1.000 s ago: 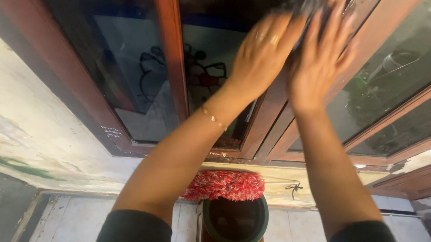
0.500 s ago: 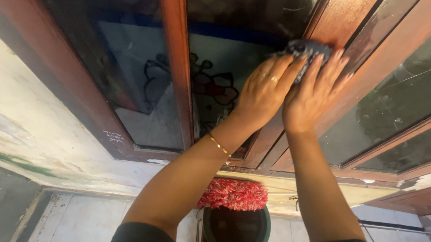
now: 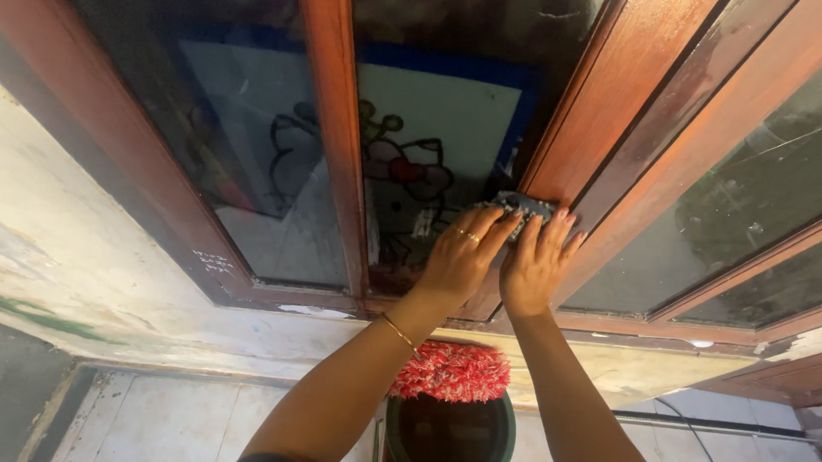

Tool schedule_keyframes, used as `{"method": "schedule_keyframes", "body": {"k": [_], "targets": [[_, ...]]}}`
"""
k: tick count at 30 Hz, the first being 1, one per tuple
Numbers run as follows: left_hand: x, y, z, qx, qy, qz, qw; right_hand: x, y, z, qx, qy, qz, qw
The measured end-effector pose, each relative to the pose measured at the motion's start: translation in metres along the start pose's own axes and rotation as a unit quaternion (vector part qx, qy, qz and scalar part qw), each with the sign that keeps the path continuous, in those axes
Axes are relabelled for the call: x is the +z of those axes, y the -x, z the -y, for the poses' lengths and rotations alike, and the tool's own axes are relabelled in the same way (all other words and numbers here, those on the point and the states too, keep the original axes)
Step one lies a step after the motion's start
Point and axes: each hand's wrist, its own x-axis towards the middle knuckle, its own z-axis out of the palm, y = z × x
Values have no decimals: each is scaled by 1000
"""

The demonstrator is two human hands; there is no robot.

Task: Wiping a glass window with a damp cloth.

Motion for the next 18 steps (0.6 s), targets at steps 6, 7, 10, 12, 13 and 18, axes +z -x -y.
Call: {"method": "schedule_keyframes", "body": {"k": [6, 7, 10, 12, 13, 18], "targets": [[-22, -18, -4, 27, -11, 14, 999, -28, -24, 12, -10, -39, -1, 999], [-26, -32, -4, 27, -12, 14, 999, -40, -43, 16, -10, -40, -1, 999], [-36, -81, -3, 75, -64, -22, 995, -75, -106, 27, -22, -11, -34, 999], [-42, -126, -2, 145, -116, -82, 979, -99, -155, 34, 5, 42, -53, 998], [-52, -149, -7, 147, -115, -82, 979, -113, -178, 37, 6, 42, -54, 998], [-68, -233, -10, 264, -264, -194, 907, -176, -271, 60, 28, 1, -56, 998]]}}
